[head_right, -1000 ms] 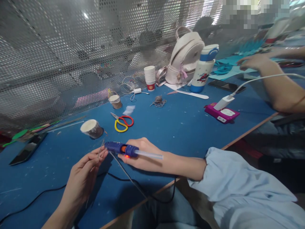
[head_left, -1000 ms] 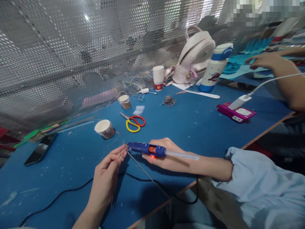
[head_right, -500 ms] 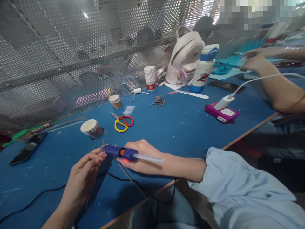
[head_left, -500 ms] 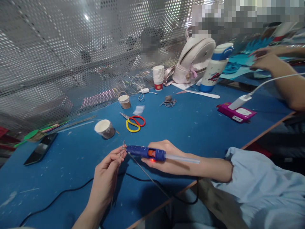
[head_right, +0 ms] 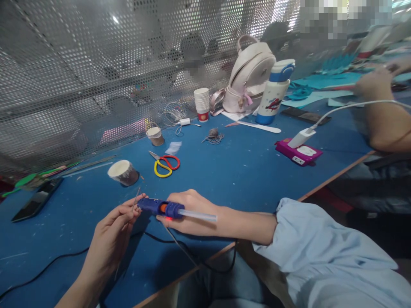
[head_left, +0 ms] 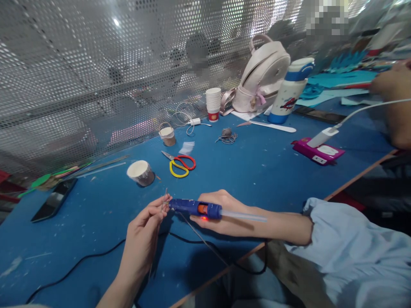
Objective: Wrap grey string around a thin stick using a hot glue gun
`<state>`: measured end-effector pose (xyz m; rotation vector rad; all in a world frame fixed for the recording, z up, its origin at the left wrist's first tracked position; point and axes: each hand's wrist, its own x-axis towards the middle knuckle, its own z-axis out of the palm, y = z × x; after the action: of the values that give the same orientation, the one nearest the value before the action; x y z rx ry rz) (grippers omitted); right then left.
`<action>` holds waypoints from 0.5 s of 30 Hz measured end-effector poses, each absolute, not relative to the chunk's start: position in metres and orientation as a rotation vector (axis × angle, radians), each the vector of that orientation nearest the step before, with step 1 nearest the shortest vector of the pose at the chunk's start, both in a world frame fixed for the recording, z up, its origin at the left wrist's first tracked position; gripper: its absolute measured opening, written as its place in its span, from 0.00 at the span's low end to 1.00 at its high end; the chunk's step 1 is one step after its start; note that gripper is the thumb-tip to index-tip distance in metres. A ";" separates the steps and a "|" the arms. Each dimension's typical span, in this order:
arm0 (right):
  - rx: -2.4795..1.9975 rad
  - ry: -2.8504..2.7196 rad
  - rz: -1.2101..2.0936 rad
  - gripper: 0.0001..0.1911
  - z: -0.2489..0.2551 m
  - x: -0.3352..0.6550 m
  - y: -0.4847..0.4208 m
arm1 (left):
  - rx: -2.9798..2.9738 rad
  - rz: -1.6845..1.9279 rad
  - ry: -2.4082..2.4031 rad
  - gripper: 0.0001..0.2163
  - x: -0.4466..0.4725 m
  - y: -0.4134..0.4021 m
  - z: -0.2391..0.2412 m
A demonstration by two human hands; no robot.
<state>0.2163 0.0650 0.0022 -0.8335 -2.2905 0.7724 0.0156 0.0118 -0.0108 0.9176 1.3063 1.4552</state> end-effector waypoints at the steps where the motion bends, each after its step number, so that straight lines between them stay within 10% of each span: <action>1: -0.832 -2.296 0.776 0.14 0.002 0.216 0.065 | 0.926 1.453 1.301 0.07 0.015 0.012 -0.011; 15: -0.903 -2.210 0.859 0.14 0.009 0.221 0.067 | 0.885 1.496 1.285 0.07 0.016 0.013 -0.009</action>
<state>0.2208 0.0666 0.0094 -0.9029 -2.2095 0.8586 0.0164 0.0133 -0.0090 0.8850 1.2852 1.4964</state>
